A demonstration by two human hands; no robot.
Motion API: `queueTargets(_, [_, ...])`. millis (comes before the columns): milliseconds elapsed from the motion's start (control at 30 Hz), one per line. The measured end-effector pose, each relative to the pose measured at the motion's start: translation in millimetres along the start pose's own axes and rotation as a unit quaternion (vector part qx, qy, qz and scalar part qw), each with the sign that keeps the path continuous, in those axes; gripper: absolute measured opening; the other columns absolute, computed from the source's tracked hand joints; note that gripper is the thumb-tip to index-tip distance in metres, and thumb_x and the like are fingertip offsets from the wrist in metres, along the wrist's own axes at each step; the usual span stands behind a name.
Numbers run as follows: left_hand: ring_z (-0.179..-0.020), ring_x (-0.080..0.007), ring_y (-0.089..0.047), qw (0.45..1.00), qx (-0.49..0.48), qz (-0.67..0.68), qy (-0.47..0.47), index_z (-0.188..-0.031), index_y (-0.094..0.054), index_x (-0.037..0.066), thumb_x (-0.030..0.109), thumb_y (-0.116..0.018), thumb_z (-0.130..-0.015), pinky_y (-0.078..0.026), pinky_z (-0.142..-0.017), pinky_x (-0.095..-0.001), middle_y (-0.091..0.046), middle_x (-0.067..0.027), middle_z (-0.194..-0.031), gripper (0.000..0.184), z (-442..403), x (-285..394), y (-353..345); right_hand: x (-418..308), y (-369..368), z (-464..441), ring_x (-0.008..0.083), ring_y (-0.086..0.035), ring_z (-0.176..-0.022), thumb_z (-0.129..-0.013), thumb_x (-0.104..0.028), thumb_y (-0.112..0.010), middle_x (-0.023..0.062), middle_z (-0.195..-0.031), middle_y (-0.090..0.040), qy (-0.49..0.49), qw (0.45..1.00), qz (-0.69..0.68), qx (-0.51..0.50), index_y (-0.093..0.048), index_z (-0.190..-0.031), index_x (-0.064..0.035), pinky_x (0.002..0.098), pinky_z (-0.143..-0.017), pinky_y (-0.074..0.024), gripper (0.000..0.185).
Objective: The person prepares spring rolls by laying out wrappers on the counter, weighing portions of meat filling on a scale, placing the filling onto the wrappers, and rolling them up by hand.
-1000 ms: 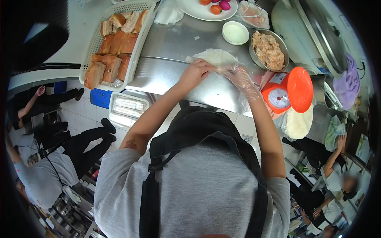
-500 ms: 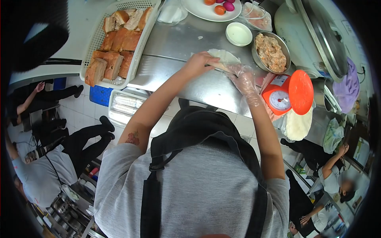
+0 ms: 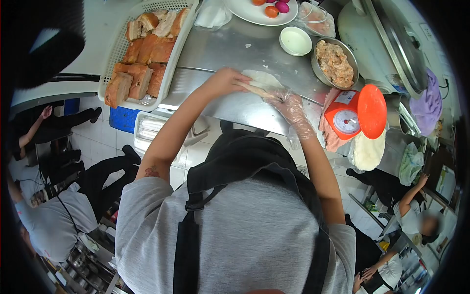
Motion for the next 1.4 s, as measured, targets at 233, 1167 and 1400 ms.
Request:
queueTargets(233, [-0.088, -0.0298, -0.070, 0.998, 0.030, 0.028, 0.042, -0.120, -0.074, 0.012, 0.014, -0.084, -0.075, -0.055, -0.084, -0.0367, -0.075, -0.0139, -0.100, 0.046, 13.5, -7.9, 20.0, -3.9, 1.4, 4.9, 0.0221, -0.071, -0.082, -0.088, -0.025, -0.077, 0.0159, -0.093, -0.075, -0.018, 0.999, 0.031, 0.014, -0.077, -0.109, -0.0078, 0.0355, -0.077, -0.0526, 0.027])
queueTargets(1167, [-0.094, -0.0308, -0.065, 0.998, 0.011, 0.045, 0.039, -0.132, -0.067, 0.014, 0.012, -0.081, -0.072, -0.052, -0.090, -0.0400, -0.074, -0.0089, -0.101, 0.061, -2.3, -1.1, -8.9, -34.6, -22.8, -18.8, 0.0362, -0.066, -0.088, -0.081, -0.010, -0.078, 0.0162, -0.096, -0.071, 0.153, 0.974, 0.157, 0.056, -0.075, -0.108, -0.0084, 0.0453, -0.079, -0.0530, 0.027])
queueTargets(1400, [-0.100, -0.0301, -0.061, 0.989, 0.134, -0.048, -0.041, -0.137, -0.062, 0.013, 0.007, -0.079, -0.072, -0.050, -0.094, -0.0380, -0.073, -0.0081, -0.109, 0.068, 15.4, 45.6, -7.8, -15.1, -26.6, -19.9, 0.0380, -0.065, -0.089, -0.087, -0.019, -0.073, 0.0183, -0.096, -0.071, 0.144, 0.978, 0.116, 0.097, -0.075, -0.101, -0.0050, 0.0453, -0.082, -0.0525, 0.020])
Point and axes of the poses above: each hand's wrist, its own z-axis away from the middle knuckle, its own y-axis out of the back of the hand, x = y × z, the point moved 8 cm from there along -z, towards the middle knuckle
